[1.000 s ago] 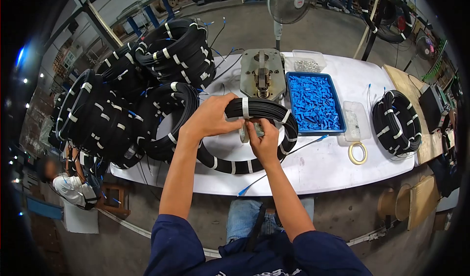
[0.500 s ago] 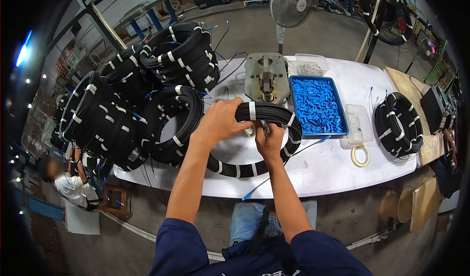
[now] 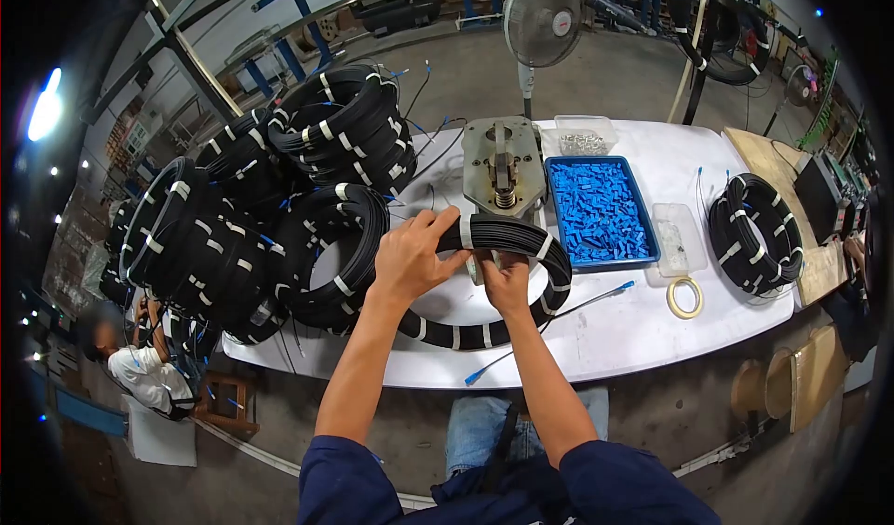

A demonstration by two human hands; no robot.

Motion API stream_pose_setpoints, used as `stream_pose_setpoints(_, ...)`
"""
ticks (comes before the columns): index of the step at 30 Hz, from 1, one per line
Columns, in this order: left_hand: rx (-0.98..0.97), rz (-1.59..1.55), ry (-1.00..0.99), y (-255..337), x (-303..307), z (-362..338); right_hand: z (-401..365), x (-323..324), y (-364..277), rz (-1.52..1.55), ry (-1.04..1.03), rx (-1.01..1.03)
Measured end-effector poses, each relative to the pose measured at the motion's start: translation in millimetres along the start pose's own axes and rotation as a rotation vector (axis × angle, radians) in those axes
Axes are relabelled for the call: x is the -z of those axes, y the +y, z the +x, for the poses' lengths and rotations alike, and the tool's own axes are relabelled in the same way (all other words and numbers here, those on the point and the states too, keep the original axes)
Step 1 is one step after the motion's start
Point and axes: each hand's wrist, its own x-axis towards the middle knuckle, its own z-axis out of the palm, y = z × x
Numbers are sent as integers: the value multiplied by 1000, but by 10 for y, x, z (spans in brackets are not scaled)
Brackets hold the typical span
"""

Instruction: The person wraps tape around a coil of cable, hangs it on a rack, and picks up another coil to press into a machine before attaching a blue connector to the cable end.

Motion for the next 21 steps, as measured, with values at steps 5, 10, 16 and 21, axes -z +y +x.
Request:
stream_pose_setpoints(5, -56, -6, 69, -41, -26, -42, 9, -120, -16, -3, 71, 126)
stream_pose_setpoints(10, -94, 7, 74, -43, -11, -66, -57, -46, -56, 430, 52, -239)
stream_pose_setpoints(16, -107, 35, 64, -43, 1, -47, 130, 94, -49, 264, -130, -406)
stream_pose_setpoints(21, -127, 30, 75, -33, -37, -49, 185, 27, 33, 588, -100, -485)
